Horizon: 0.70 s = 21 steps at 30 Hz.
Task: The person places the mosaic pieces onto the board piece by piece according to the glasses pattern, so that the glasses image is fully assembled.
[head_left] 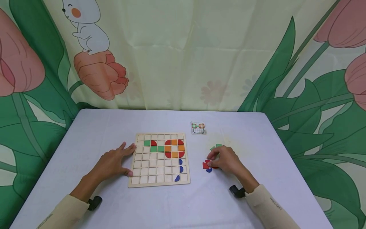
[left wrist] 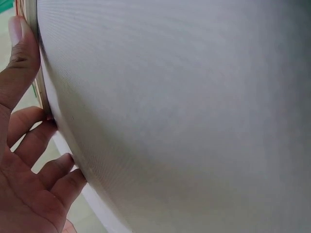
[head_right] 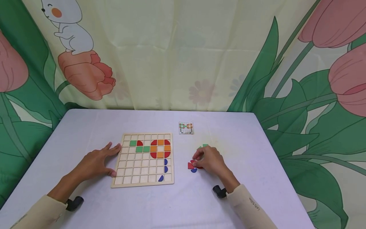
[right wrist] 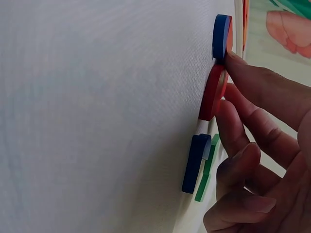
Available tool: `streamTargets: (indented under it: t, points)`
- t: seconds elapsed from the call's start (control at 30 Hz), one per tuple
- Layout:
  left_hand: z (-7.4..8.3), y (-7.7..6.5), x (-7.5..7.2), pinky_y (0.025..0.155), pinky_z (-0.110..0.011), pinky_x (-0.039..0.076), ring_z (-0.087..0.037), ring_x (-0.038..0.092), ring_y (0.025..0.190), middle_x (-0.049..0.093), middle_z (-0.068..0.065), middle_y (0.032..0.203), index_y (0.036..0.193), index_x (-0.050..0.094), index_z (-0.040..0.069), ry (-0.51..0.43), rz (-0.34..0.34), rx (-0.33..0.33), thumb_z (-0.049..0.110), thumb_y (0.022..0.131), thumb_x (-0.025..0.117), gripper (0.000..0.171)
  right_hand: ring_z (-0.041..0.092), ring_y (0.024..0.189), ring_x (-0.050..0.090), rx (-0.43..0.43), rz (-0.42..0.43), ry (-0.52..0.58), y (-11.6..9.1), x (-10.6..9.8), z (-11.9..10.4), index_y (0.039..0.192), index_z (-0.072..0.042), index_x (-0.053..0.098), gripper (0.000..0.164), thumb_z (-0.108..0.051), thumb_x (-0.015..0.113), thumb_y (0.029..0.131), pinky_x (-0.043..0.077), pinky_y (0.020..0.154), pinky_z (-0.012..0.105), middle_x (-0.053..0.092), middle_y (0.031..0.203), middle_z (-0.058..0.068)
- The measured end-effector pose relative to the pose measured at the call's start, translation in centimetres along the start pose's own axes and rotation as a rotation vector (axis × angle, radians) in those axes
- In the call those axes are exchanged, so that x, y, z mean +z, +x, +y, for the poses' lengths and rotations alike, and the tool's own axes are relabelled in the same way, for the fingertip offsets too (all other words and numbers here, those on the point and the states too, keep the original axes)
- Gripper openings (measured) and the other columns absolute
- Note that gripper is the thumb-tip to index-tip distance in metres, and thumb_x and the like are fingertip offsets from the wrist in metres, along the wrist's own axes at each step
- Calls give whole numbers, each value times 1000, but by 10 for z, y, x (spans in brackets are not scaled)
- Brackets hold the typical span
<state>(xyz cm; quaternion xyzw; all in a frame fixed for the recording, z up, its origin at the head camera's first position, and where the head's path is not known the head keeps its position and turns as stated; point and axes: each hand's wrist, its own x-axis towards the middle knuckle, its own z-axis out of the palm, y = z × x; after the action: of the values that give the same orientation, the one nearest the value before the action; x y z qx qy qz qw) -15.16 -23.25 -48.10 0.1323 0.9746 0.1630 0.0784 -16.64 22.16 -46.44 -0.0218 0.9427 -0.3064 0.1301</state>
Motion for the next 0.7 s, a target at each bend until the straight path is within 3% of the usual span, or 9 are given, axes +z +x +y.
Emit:
streamTargets:
  t: [0.4, 0.7]
  points:
    - [0, -1, 0, 101, -72, 51, -65, 54, 134, 40, -35, 162, 160, 47, 14, -1, 3, -1, 48, 57, 101, 122, 18, 81, 59, -57, -51, 40, 1, 2, 0, 88, -19, 75, 18, -12, 91, 84, 51, 68, 30, 68, 85, -2]
    - [1, -1, -1, 101, -73, 50, -63, 52, 137, 42, -32, 162, 160, 48, 13, -16, 10, 6, 47, 56, 102, 121, 19, 77, 63, -105, -71, 193, 5, 3, -10, 94, -16, 75, 14, -11, 87, 89, 54, 66, 27, 71, 86, 2]
